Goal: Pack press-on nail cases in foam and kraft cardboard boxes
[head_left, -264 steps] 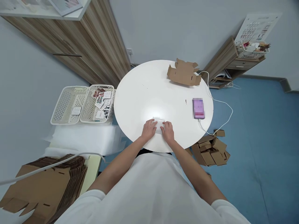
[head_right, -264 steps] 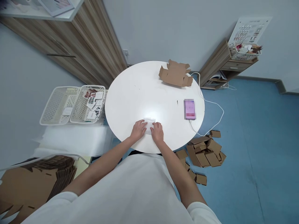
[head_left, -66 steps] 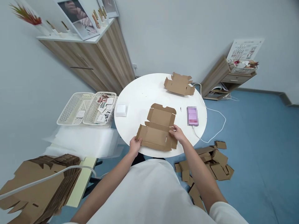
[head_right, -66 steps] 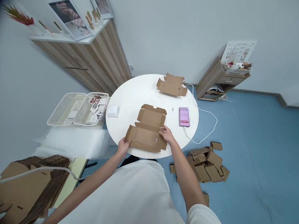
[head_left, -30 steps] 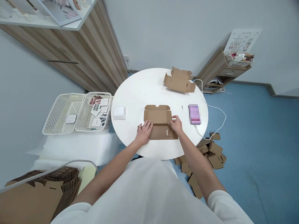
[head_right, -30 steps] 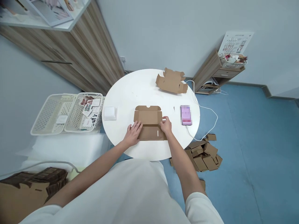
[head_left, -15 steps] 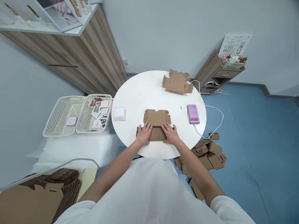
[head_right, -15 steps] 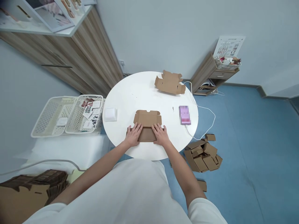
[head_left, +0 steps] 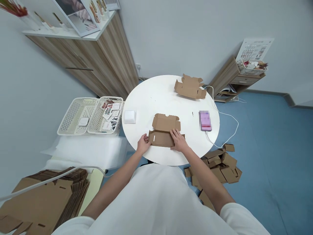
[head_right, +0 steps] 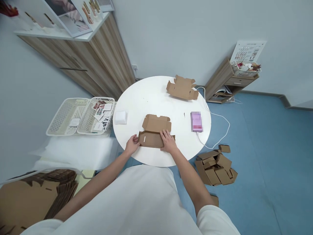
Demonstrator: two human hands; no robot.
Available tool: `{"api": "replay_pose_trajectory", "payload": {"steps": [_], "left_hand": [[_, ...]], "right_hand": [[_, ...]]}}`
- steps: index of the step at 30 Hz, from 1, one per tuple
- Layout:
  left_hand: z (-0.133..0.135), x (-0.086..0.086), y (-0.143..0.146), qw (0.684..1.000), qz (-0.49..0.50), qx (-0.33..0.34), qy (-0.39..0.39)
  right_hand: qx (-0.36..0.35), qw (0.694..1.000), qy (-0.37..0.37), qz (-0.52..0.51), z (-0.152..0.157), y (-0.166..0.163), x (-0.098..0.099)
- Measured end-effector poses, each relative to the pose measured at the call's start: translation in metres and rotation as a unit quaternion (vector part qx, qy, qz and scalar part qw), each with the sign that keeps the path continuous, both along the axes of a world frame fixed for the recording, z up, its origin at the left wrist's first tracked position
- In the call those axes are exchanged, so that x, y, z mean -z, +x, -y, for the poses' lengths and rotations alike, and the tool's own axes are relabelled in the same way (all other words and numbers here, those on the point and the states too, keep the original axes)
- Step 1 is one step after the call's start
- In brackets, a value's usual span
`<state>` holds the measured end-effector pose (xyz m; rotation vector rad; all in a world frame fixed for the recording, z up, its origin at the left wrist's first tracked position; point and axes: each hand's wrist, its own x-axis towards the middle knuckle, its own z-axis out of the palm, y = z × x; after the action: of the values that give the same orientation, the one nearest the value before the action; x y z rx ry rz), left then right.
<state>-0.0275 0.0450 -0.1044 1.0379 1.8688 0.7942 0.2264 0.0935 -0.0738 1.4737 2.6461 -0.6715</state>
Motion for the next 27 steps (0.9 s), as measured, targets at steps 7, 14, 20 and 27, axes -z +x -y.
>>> {"api": "replay_pose_trajectory", "payload": {"steps": [7, 14, 20, 27], "left_hand": [[-0.008, -0.004, -0.001, 0.997, -0.068, 0.016, 0.015], [-0.012, -0.018, 0.002, 0.986, -0.158, 0.050, 0.028], [-0.007, -0.017, -0.007, 0.961, -0.197, 0.173, 0.090], [-0.004, -0.018, -0.022, 0.934, -0.157, 0.305, 0.096]], "right_hand": [[-0.017, 0.999, 0.016, -0.023, -0.003, 0.000, 0.005], [-0.034, 0.998, 0.025, -0.035, -0.002, 0.001, 0.005], [-0.037, 0.999, 0.018, -0.031, -0.002, 0.002, 0.006], [-0.039, 0.999, 0.011, -0.021, -0.001, -0.002, 0.006]]}}
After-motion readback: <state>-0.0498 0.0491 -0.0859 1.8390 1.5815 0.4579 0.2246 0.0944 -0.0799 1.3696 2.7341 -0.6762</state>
